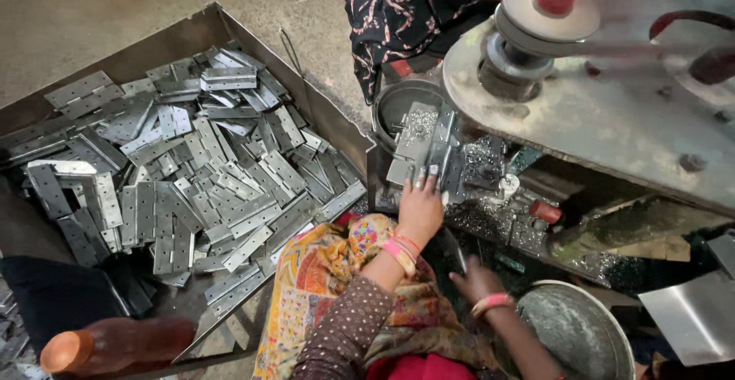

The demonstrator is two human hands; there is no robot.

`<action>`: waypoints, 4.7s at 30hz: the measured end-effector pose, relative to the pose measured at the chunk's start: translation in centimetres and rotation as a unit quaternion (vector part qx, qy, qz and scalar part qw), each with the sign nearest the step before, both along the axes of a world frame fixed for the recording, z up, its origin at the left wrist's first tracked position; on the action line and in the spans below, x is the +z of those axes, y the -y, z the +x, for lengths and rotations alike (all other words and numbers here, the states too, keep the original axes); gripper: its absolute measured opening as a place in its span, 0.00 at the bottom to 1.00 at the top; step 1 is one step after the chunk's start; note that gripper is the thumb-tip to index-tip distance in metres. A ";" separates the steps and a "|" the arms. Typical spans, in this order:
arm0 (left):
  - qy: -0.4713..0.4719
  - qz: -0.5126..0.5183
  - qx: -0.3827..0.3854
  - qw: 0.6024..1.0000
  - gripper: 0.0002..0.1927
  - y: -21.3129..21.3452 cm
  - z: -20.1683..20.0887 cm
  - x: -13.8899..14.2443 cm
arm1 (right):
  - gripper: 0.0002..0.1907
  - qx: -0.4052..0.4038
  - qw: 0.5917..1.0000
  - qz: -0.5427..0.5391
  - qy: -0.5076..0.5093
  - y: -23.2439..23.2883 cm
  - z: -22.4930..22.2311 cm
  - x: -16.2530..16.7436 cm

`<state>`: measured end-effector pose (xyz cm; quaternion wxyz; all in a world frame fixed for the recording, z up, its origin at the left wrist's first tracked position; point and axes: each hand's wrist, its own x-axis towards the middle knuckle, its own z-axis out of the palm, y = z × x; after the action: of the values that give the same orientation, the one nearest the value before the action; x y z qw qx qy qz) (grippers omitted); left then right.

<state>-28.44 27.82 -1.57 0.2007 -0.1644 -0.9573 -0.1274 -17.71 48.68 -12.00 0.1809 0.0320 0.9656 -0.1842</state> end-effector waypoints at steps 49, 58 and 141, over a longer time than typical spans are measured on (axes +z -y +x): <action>0.049 0.015 -0.024 0.998 0.17 -1.6 -2.9 0.0 | 0.27 -0.072 0.997 0.023 -0.010 1.6 3.6 -3.3; 0.040 -0.026 -0.014 0.999 0.15 -0.7 -4.5 1.4 | 0.33 0.019 0.999 0.020 0.030 -1.4 -1.8 0.6; 0.060 0.048 -0.017 0.997 0.14 0.0 -0.1 0.9 | 0.28 -0.008 1.000 0.006 -0.022 0.1 1.5 -1.2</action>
<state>-28.56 27.83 -0.71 0.1484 -0.1628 -0.9575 -0.1860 -16.20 48.61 -13.16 0.1582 0.0372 0.9701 -0.1803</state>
